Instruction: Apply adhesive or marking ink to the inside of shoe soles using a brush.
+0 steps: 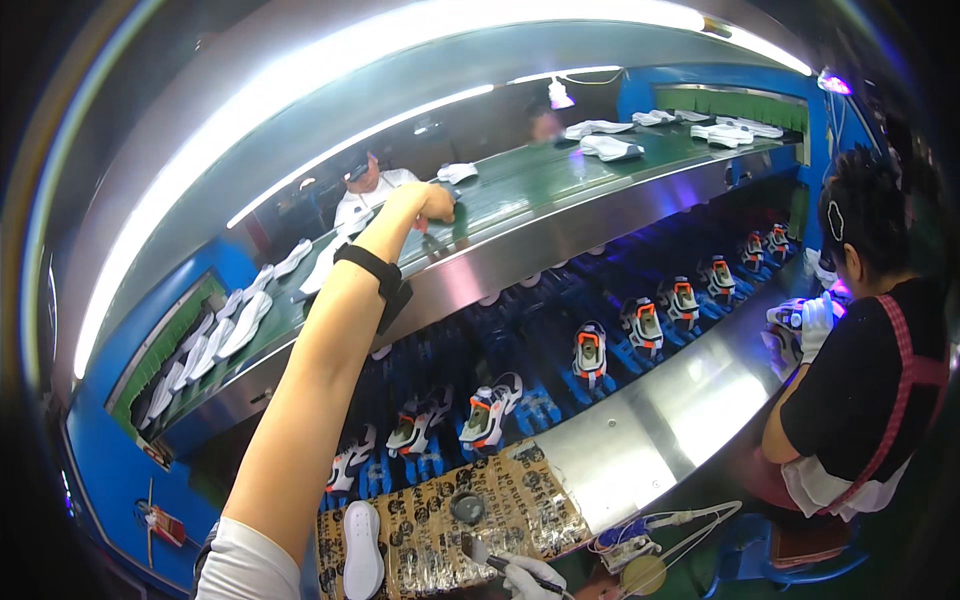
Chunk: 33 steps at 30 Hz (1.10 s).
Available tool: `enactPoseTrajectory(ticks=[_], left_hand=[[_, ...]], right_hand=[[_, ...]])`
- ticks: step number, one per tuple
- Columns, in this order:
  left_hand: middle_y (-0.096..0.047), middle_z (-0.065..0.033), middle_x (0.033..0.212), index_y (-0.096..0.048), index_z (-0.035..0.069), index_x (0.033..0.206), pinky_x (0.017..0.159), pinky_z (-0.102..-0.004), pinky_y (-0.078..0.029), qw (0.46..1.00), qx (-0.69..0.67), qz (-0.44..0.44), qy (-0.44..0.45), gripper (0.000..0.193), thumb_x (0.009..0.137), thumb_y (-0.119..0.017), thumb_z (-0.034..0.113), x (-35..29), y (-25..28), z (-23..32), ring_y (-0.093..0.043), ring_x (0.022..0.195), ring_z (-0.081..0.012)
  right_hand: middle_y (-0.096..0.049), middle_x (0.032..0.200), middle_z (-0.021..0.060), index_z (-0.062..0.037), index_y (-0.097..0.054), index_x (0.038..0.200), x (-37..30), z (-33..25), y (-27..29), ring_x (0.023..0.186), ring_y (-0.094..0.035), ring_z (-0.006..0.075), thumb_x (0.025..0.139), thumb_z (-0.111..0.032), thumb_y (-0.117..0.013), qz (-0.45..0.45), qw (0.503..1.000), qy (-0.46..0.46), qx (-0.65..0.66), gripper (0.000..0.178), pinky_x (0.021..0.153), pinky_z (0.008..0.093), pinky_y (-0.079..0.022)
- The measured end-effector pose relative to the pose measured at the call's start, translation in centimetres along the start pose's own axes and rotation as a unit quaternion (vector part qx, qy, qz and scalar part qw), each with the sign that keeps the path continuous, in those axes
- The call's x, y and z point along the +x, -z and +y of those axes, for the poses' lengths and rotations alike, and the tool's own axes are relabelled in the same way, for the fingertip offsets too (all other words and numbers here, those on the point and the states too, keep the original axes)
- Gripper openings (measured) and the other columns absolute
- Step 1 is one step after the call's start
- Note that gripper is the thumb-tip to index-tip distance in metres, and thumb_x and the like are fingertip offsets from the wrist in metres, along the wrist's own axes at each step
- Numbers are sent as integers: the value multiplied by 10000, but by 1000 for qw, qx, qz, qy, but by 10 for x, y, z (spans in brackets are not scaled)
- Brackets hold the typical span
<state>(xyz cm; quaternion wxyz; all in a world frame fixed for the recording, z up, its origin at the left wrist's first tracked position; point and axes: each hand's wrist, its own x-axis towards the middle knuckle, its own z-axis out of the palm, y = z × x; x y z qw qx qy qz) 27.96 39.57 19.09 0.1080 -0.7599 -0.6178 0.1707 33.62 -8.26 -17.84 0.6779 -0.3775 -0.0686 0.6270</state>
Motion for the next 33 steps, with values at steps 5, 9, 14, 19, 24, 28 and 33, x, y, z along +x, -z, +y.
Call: enactPoseTrajectory(ticks=[5, 9, 14, 19, 24, 28, 33], left_hand=[[-653, -168, 1251, -681, 59, 1207, 908, -430, -523, 999, 15, -12, -40, 437, 852, -577, 291, 9, 3, 18, -647, 1110, -324], [-720, -204, 935, -728, -9, 962, 765, -425, -551, 993, -31, 81, -80, 386, 839, -596, 333, 20, -34, -29, -705, 879, -287], [-670, -146, 1074, -694, -12, 1059, 790, -367, -520, 889, -353, 228, -181, 405, 874, -652, 346, -12, -77, -72, -684, 902, -217], [-580, -74, 1010, -647, 31, 1137, 698, -292, -500, 654, -616, 422, -122, 349, 800, -703, 102, -122, -111, -85, -638, 771, -180], [-535, -41, 992, -640, 43, 1059, 688, -259, -519, 737, -480, 472, -55, 292, 787, -609, -59, -220, -182, -112, -583, 858, -144], [-466, -59, 1093, -552, 26, 957, 731, -273, -521, 534, -688, 469, -147, 221, 784, -533, -112, -288, -230, -115, -562, 917, -145], [-437, -99, 1148, -432, 64, 1004, 765, -276, -484, 385, -773, 476, -169, 243, 777, -505, 115, -390, -276, -138, -525, 938, -174]], right_hand=[[-700, 893, 56, 32, -696, 1055, 0, -8, 12, 678, -567, 87, 869, 1, -645, 11, 1000, -4, 2, 195, 633, 208, -448], [-716, 937, 70, 38, -694, 1054, -5, -6, 10, 700, -591, 94, 886, -12, -637, -18, 999, 28, 3, 184, 641, 208, -456], [-725, 914, 63, 37, -704, 1026, -23, -1, 1, 690, -597, 91, 885, -6, -650, -35, 998, 48, 23, 156, 615, 207, -454], [-697, 894, 32, 23, -711, 1044, -48, 6, -14, 683, -581, 77, 883, -1, -664, -34, 990, 125, -52, 170, 600, 203, -451], [-709, 971, 93, 28, -709, 1013, -56, 22, -31, 738, -624, 121, 852, 40, -660, -48, 994, 99, 2, 168, 639, 223, -485], [-725, 1021, 126, 16, -713, 982, -59, 31, -36, 793, -652, 136, 854, 44, -643, -39, 996, 81, 24, 148, 703, 229, -497], [-728, 1015, 100, 12, -715, 990, -61, 22, -44, 812, -623, 117, 850, 10, -652, -34, 988, 149, 6, 154, 703, 242, -478]])
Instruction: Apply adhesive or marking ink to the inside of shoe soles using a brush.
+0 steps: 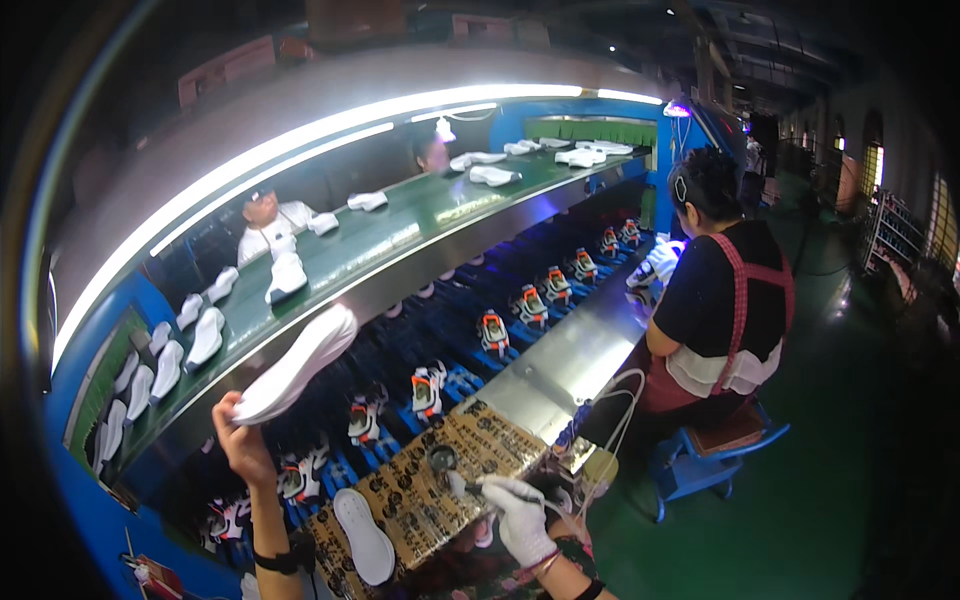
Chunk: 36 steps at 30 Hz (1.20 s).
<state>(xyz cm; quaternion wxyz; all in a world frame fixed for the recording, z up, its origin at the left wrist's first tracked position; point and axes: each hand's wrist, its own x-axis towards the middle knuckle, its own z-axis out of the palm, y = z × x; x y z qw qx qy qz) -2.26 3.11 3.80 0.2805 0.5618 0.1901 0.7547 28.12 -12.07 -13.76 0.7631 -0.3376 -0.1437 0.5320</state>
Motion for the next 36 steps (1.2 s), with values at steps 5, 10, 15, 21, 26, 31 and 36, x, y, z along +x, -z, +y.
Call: enactPoseTrajectory(ticks=[5, 10, 15, 21, 26, 31, 36], left_hand=[[-445, -121, 1181, -393, 74, 1009, 858, -317, -489, 993, -92, 37, 64, 281, 871, -496, 296, -74, 70, 3, -556, 1037, -231], [-573, -124, 1165, -458, 28, 1255, 974, -356, -485, 979, 42, 141, 141, 376, 885, -522, 12, -134, 92, -3, -594, 1043, -216], [-631, -59, 995, -645, -14, 1072, 802, -258, -481, 930, 103, 6, 352, 213, 895, -595, 94, -186, 89, -27, -595, 883, -121], [-691, -70, 889, -670, -14, 1015, 678, -285, -554, 734, -99, -133, 659, 236, 901, -659, 193, -261, 41, -53, -675, 737, -150], [-549, -243, 1352, -400, 0, 1452, 1057, -472, -433, 596, -309, -83, 737, 745, 965, -414, 564, -313, 21, -13, -561, 1226, -384], [-558, -269, 1309, -347, 70, 1509, 1109, -601, -330, 482, -521, -89, 699, 992, 880, -218, 825, -318, 25, -6, -502, 1245, -500], [-619, -212, 1147, -498, 58, 1377, 963, -566, -467, 556, -532, 1, 638, 1078, 793, -207, 916, -281, -4, -18, -620, 1012, -424]], right_hand=[[-728, 1017, 85, 6, -720, 999, 4, -14, -18, 817, -615, 88, 863, 50, -635, -12, 999, 45, -21, 166, 718, 201, -460], [-702, 1063, 159, 35, -693, 1017, -2, -23, -31, 783, -626, 149, 888, 58, -591, -60, 996, 46, 42, 166, 696, 250, -514], [-719, 1041, 140, 34, -707, 1025, -24, -25, -64, 725, -600, 109, 845, 49, -660, -162, 982, 24, -94, 187, 679, 234, -495], [-723, 1049, 100, 32, -725, 1060, -38, -14, -78, 946, -670, 134, 845, -4, -704, -302, 905, 59, -293, 219, 856, 276, -535], [-735, 1025, 94, 34, -719, 1063, -42, -1, -62, 921, -675, 122, 806, 27, -736, -242, 930, -12, -275, 257, 870, 277, -540], [-736, 1046, 113, 19, -732, 1010, -37, -1, -51, 931, -688, 146, 794, 46, -735, -220, 947, 16, -232, 218, 852, 279, -551], [-743, 989, 100, 25, -735, 1015, -33, -6, -62, 869, -690, 124, 794, 32, -745, -233, 922, 55, -304, 221, 802, 270, -556]])
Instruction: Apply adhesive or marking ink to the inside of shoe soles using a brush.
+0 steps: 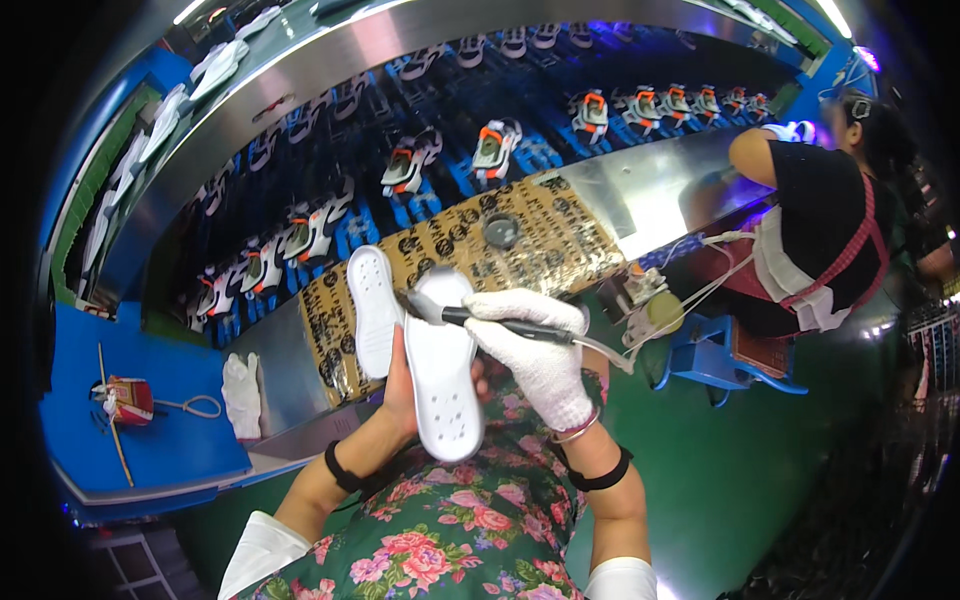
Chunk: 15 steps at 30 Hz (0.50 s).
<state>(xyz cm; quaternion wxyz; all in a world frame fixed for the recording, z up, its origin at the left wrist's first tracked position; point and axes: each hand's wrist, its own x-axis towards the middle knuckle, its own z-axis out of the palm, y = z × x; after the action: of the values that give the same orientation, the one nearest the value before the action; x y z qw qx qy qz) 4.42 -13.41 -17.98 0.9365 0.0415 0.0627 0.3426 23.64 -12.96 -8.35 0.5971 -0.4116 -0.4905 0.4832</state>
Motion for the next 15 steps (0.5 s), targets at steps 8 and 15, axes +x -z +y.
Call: enactPoseTrajectory(ticks=[8, 15], left_hand=[[-526, -194, 1389, -388, 71, 1471, 1045, -560, -434, 989, -9, 42, -143, 1034, 846, -186, 870, 21, -51, 10, -559, 1215, -395], [-412, -122, 1518, -294, 123, 1535, 1160, -481, -321, 962, 177, 87, -190, 938, 901, -220, 810, 18, -50, 4, -415, 1384, -321]], right_hand=[[-735, 916, 125, -22, -742, 943, 23, -18, -15, 777, -701, 220, 733, 28, -765, -10, 935, 268, -231, 217, 703, 320, -552], [-710, 1026, 175, -6, -711, 997, 25, -27, -34, 872, -695, 325, 654, 37, -722, -87, 835, 395, -374, 347, 765, 382, -549]])
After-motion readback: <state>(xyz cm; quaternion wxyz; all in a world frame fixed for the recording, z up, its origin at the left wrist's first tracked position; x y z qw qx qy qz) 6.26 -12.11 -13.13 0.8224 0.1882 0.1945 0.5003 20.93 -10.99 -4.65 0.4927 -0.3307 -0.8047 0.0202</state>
